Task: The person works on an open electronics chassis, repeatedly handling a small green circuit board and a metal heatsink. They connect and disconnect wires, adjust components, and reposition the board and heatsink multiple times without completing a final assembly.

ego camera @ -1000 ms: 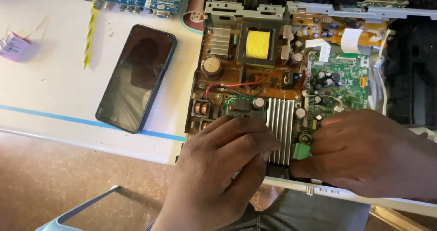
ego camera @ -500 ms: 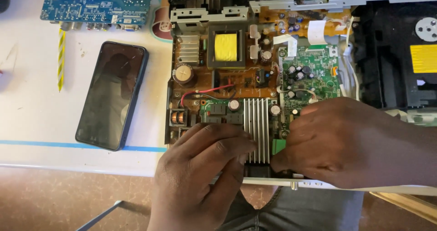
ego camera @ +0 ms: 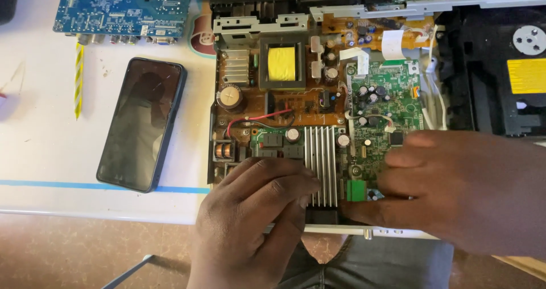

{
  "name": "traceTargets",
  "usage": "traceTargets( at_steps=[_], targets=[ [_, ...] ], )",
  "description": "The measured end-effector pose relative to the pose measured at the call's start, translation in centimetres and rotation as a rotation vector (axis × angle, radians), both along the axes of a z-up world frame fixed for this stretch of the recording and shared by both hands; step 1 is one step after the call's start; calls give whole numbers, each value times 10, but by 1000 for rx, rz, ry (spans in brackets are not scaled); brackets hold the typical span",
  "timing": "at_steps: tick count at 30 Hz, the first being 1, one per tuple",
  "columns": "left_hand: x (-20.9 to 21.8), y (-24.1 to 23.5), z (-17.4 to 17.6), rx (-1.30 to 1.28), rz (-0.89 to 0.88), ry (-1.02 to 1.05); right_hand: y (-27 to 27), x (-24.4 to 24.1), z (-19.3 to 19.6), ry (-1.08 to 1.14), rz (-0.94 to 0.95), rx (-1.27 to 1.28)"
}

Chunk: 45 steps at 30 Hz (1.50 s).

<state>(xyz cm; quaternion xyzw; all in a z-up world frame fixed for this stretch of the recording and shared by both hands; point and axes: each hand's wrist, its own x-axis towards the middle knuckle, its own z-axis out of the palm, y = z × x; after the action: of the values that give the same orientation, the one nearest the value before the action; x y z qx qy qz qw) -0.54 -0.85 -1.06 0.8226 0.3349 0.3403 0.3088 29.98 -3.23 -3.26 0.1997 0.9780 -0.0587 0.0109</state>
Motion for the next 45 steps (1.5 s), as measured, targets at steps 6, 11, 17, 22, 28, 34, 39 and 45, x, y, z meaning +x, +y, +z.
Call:
traceTargets(
  at_steps=[6,11,17,22,28,34,39,45],
  targets=[
    [1,-1,2,-40,3,0,-21,-3,-2,-77,-79,82],
    [0,0,3,-57,-1,-23,-36,-7,-6,-53,-160,116],
    [2,0,3,-44,-2,-8,-42,0,-1,-17,-209,-18],
    [1,2,4,-31,-29,-80,-38,-36,30,435,-837,-100],
    [-1,2,1,-15,-42,-74,-46,-62,16,251,-1205,-216],
    [-4,3,3,-18,-69,-117,-40,-76,26,385,-1122,-194],
    [-6,3,-1,-10,-75,-123,-40,-77,28,312,-1283,-253],
    [-8,2,-2,-2,-83,-125,-38,-72,25,377,-1251,-323]
  ],
)
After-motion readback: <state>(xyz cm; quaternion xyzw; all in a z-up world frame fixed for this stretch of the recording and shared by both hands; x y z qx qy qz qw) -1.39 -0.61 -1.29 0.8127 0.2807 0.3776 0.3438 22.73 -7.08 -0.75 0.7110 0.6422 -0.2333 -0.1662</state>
